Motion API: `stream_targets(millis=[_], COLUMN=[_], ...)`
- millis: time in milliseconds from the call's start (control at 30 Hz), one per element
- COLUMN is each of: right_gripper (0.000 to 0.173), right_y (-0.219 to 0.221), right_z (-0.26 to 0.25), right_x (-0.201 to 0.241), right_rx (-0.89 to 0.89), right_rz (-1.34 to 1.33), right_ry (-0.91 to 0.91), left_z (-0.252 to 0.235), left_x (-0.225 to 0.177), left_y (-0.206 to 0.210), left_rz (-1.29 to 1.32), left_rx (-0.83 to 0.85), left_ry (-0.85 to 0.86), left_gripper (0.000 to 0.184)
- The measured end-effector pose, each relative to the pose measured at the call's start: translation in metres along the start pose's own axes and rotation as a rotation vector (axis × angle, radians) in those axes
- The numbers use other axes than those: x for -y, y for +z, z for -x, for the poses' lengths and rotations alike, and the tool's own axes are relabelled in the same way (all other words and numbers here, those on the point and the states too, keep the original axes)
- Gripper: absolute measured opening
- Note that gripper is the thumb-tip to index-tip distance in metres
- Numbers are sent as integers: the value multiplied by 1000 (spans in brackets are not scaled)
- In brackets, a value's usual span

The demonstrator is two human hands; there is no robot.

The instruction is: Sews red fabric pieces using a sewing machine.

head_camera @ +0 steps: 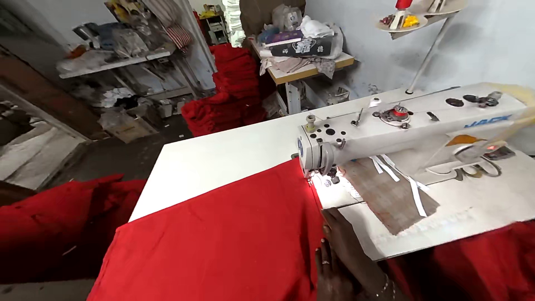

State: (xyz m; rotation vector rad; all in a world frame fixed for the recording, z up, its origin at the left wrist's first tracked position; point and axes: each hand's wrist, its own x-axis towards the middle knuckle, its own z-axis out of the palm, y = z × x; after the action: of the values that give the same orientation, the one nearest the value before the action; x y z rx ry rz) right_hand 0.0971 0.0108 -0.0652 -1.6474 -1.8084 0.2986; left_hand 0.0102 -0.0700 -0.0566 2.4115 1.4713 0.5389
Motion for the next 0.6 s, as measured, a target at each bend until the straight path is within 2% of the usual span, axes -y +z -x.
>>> stream_targets(millis=[200,367,467,600], right_gripper=[29,27,28,25], right_y=[-6,-2,-3,-1], right_z=[-11,-3,-12,-30], right_x=[1,-1,-4,-2], right_rx=[104,8,53,131], right_rz=[-16,-25,-19,7], right_ry=[66,8,19,93], left_z=[5,7,5,-11], left_x=[-3,6,22,49], left_y=[2,-7,-4,-12], left_rz=[11,250,320,431], left_rx=[8,51,9,91], left_ry=[33,-60,-17,69], left_gripper=[32,36,24,25])
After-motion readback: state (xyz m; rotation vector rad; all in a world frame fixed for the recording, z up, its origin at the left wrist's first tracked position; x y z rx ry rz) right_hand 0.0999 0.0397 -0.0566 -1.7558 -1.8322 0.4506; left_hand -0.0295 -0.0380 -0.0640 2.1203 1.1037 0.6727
